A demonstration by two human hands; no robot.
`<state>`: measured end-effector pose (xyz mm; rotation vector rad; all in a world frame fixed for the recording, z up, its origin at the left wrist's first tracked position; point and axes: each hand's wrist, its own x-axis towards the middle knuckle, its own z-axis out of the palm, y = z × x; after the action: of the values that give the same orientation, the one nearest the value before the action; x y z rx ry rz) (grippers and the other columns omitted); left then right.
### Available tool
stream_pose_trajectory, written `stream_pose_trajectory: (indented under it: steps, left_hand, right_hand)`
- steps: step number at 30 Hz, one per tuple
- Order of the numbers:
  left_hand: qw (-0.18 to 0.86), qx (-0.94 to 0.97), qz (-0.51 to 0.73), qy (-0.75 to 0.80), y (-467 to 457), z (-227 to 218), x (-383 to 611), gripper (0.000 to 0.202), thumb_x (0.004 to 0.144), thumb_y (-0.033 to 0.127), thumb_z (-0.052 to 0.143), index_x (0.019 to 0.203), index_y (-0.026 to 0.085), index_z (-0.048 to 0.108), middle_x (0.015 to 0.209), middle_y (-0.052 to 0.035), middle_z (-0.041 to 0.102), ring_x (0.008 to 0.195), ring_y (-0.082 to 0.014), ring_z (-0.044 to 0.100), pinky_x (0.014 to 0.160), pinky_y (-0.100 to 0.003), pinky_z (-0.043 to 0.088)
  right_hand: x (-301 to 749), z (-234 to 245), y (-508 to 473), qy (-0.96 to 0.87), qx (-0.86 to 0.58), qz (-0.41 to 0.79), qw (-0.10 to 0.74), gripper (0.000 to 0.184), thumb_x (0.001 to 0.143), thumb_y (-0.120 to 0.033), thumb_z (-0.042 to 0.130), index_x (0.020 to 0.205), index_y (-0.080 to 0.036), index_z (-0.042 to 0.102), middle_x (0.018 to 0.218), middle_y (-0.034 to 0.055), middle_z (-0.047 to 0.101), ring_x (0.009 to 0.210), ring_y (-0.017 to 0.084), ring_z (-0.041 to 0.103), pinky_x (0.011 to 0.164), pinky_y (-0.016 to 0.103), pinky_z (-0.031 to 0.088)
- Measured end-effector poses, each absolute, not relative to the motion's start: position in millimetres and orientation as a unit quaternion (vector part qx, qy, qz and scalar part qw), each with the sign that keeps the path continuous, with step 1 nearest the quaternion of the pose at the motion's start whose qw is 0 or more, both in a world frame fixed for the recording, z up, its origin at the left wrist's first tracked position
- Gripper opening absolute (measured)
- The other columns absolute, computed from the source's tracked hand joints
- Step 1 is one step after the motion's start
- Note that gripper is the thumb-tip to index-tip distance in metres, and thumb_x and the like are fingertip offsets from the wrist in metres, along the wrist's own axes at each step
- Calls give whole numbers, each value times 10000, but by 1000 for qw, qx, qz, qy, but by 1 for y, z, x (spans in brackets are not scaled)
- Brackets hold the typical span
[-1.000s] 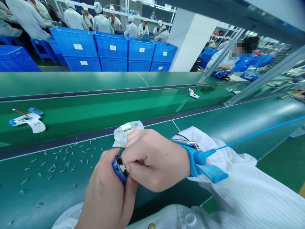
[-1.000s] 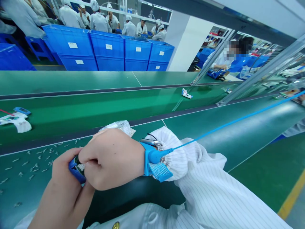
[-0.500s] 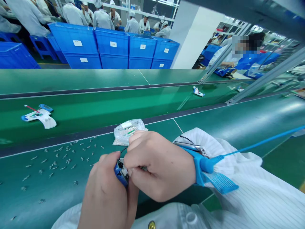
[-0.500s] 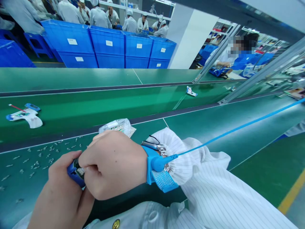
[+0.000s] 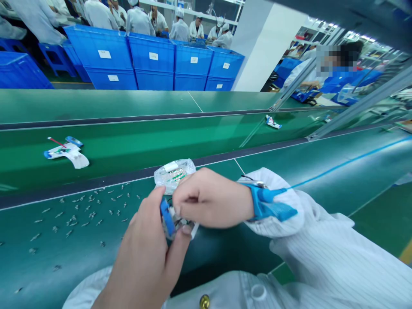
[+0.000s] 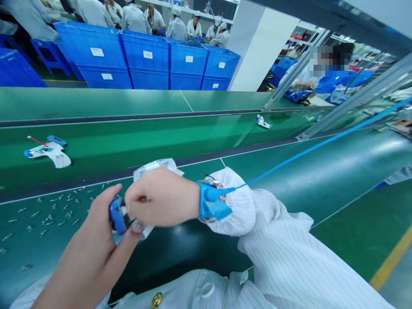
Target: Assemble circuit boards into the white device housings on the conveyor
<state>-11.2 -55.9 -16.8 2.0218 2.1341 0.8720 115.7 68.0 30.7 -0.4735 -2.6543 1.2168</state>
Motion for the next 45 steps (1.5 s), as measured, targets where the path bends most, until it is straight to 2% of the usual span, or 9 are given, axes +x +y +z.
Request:
stream_pose_trajectory:
  steps: [4,10,14,19,23,28,33,38,45]
  left_hand:
    - [53,611,295,733,-57,-14,-28,679,853,573,409,1413,212,277,1088,-130,585,868,-266,642,569,-333,515]
    - [2,567,259,782,-67,0,-58,594,833,632,381,1303,279,468,1110,-83,614,879,-268,626,497,-312,444]
    - [-33,548,215,808,-86,-5,-82,407,861,560,369,1162,378,572,1029,0,661,785,-236,632,513,-318,415]
    - [106,492,88,860,-110,-39,-104,375,757,464,400,849,294,721,940,-11,737,766,-245,665,636,-340,482]
    - [207,453,61,865,-131,-80,-104,347,712,409,455,821,265,751,842,-18,762,742,-230,690,647,-296,498]
    - [164,353,70,919,-168,-92,-106,405,792,417,411,899,210,744,890,-50,766,783,-233,702,637,-289,514]
    - [128,292,76,945,-204,-88,-116,342,821,422,460,927,229,722,707,-1,740,662,-216,681,566,-288,500]
    - [122,315,84,937,-218,-120,-101,307,725,385,549,895,215,741,897,-61,740,802,-232,685,694,-290,515]
    - [62,319,84,942,-214,-140,-85,332,831,398,442,877,219,716,972,-70,715,905,-235,659,730,-293,493]
  right_hand:
    - [130,12,129,-842,-360,362,176,199,750,-147,508,596,-113,630,608,-8,600,600,84,508,585,201,355]
    - [173,-27,218,-696,-622,226,279,248,768,-163,520,909,-85,709,837,69,698,741,122,575,701,225,413]
    - [205,-60,208,-686,-624,286,242,199,749,-182,531,816,-118,707,768,71,702,687,140,604,655,236,454]
    - [240,-102,157,-683,-596,383,178,192,701,-299,585,616,-148,667,613,40,668,561,125,577,569,230,458]
    - [264,-128,118,-660,-598,432,140,215,659,-333,568,637,-151,682,581,33,651,487,108,533,505,227,434]
    - [280,-149,91,-645,-602,451,130,279,625,-414,568,627,-154,668,561,29,620,452,100,488,459,229,387]
    - [284,-159,88,-650,-607,431,152,321,614,-455,583,668,-151,670,578,39,621,468,116,495,464,244,385]
    - [288,-168,87,-656,-610,404,185,349,619,-484,566,680,-153,658,600,56,637,480,138,522,480,261,408]
    - [287,-169,82,-668,-620,360,197,372,622,-518,549,689,-169,661,592,54,646,531,178,562,549,294,425]
